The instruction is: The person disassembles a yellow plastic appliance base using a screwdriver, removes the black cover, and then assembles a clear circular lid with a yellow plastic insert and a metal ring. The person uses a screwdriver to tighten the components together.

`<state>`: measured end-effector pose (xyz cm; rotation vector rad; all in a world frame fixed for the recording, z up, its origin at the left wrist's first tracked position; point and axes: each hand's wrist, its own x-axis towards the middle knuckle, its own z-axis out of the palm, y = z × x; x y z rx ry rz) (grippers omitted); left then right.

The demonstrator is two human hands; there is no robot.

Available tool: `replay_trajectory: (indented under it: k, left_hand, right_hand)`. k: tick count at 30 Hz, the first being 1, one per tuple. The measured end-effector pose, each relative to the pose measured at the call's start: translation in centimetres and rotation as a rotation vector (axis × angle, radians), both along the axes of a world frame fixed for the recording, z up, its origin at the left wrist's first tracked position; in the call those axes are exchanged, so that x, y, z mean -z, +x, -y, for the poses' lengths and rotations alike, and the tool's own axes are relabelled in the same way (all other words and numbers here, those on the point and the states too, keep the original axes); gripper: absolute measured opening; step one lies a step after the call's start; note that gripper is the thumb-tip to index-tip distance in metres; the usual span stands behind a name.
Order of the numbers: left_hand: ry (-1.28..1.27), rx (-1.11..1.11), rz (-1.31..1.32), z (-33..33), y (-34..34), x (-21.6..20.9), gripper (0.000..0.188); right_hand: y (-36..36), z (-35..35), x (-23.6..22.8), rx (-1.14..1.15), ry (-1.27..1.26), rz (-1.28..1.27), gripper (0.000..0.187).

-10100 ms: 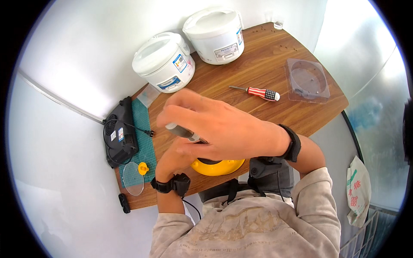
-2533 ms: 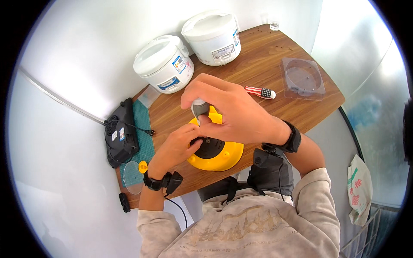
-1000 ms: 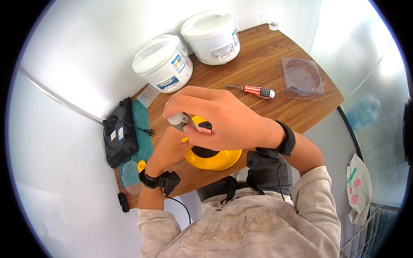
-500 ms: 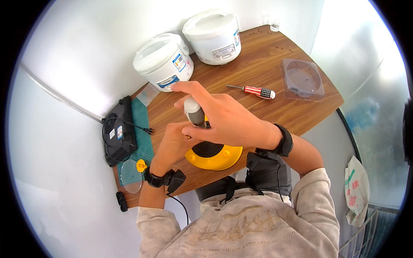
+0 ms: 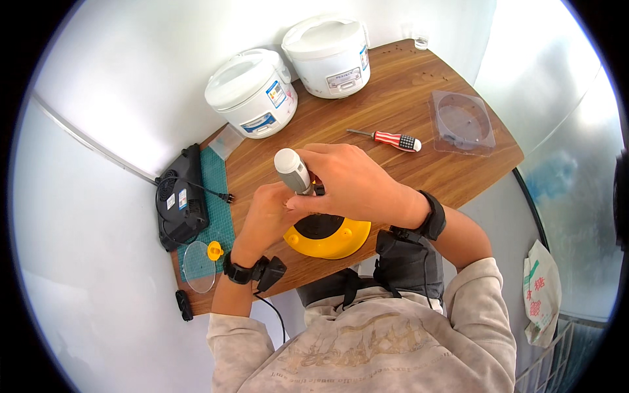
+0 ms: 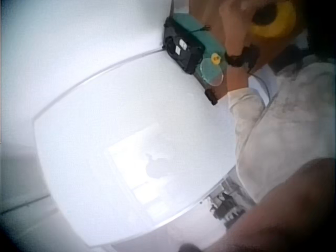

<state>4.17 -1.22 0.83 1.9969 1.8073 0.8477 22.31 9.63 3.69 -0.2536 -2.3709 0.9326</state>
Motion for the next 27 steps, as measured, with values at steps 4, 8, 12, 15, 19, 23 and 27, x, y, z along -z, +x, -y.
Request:
replay_trajectory:
  k: [4, 8, 12, 15, 19, 23, 27]
  left_hand:
    - [-0.135, 0.013, 0.049, 0.2, 0.6, -1.0, 0.014]
    - [-0.206, 0.112, 0.0, 0.1, -0.1, -0.5, 0.013]
    - [-0.209, 0.142, -0.02, -0.2, -0.1, -0.8, 0.017]
    - [-0.231, 0.141, 0.018, -0.2, -0.1, -0.7, 0.019]
    - [-0.248, 0.141, 0.058, -0.3, 0.2, -0.7, 0.018]
    - [-0.223, 0.166, 0.136, -0.2, -0.6, 0.6, 0.021]
    - [-0.222, 0.212, 0.106, -0.2, -0.7, 0.6, 0.016]
  right_hand:
    - [-0.1, 0.0, 0.0, 0.021, -0.024, -0.057, 0.046]
    - [-0.2, -0.3, 0.4, 0.038, -0.041, -0.065, 0.054]
    - [-0.5, -0.5, 0.7, 0.049, -0.066, -0.062, 0.056]
    - [-0.7, -0.7, 0.9, 0.053, -0.049, -0.077, 0.056]
    - [-0.7, -0.9, 1.1, 0.049, -0.018, -0.089, 0.056]
    - [-0.7, -0.5, 0.8, 0.044, -0.024, -0.093, 0.054]
    - [-0.7, -0.4, 0.8, 0.031, -0.031, -0.096, 0.053]
